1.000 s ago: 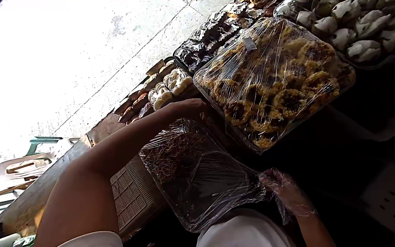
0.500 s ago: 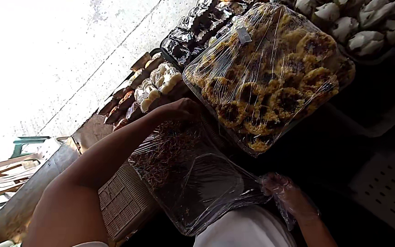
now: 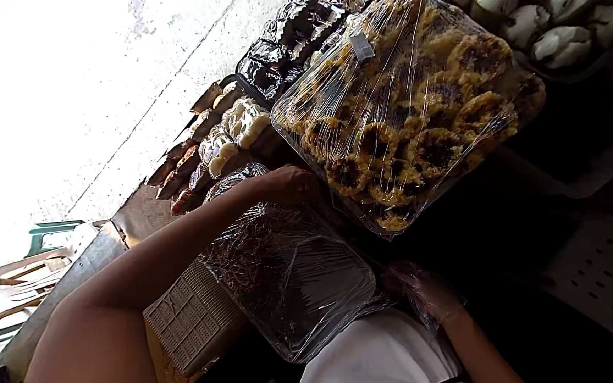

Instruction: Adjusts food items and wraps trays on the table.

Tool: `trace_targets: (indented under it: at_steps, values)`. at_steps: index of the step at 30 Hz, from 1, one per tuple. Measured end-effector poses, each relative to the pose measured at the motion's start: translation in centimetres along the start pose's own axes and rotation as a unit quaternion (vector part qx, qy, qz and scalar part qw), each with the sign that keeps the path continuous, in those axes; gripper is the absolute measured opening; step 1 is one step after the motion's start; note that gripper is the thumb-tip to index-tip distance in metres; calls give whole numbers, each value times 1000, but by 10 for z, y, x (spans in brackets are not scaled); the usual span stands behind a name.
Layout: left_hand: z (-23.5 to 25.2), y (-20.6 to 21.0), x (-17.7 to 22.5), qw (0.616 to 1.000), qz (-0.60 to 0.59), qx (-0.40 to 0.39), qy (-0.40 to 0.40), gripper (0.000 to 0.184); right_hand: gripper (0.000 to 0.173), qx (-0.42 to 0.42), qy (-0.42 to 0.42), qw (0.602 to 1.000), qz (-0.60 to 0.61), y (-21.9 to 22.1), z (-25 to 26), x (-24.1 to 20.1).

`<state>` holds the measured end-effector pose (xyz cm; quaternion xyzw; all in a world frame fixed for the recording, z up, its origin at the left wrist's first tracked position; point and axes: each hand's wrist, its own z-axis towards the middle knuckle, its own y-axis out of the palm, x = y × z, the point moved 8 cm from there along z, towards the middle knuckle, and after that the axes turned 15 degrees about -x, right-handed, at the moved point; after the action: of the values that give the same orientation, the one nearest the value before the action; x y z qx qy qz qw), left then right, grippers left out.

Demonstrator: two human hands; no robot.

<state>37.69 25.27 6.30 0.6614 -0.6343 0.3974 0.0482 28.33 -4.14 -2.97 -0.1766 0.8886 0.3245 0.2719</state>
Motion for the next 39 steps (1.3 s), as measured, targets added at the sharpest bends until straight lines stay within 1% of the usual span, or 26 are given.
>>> trace_targets:
  at_steps: [3,6,9,12,15,18,22,25,29,32,34,36,39]
  values:
    - [7,7,9,997,-38,-48,43,20,15,-39,-50,997,-48,-3,3,-12]
    - [12,9,13,994,-73,-66,55,13,17,-61,-58,995,-60,-2,5,-16]
    - [13,9,11,994,-71,-48,61,11,13,-47,-60,995,-63,-1,6,-16]
    - [11,10,13,995,-70,-40,53,14,13,-27,-57,997,-53,-3,6,-13]
    - [10,6,14,996,-73,-5,44,15,13,-28,-48,997,-56,-6,3,-9]
    - [14,6,11,997,-64,39,-11,16,14,-23,-42,997,-60,-9,-1,-5]
    - [15,13,20,996,1,57,-66,19,15,-20,-33,995,-92,-11,-4,1]
    - [12,15,21,995,16,25,-97,19,13,-44,-22,992,-116,-2,-3,6]
    - [19,8,11,985,43,-61,-156,19,9,-65,10,988,-141,8,0,6]
    - [18,5,3,973,72,-124,-182,35,5,-56,-4,985,-164,6,-2,-2]
    - [9,1,6,964,65,-152,-209,38,5,-53,-13,982,-179,1,-5,-7]
    - [-5,-6,8,960,19,-154,-233,33,7,-53,-13,980,-191,-4,-10,-7]
    - [-25,-19,-15,961,-15,-89,-260,29,8,-70,-11,976,-207,-9,-15,-8]
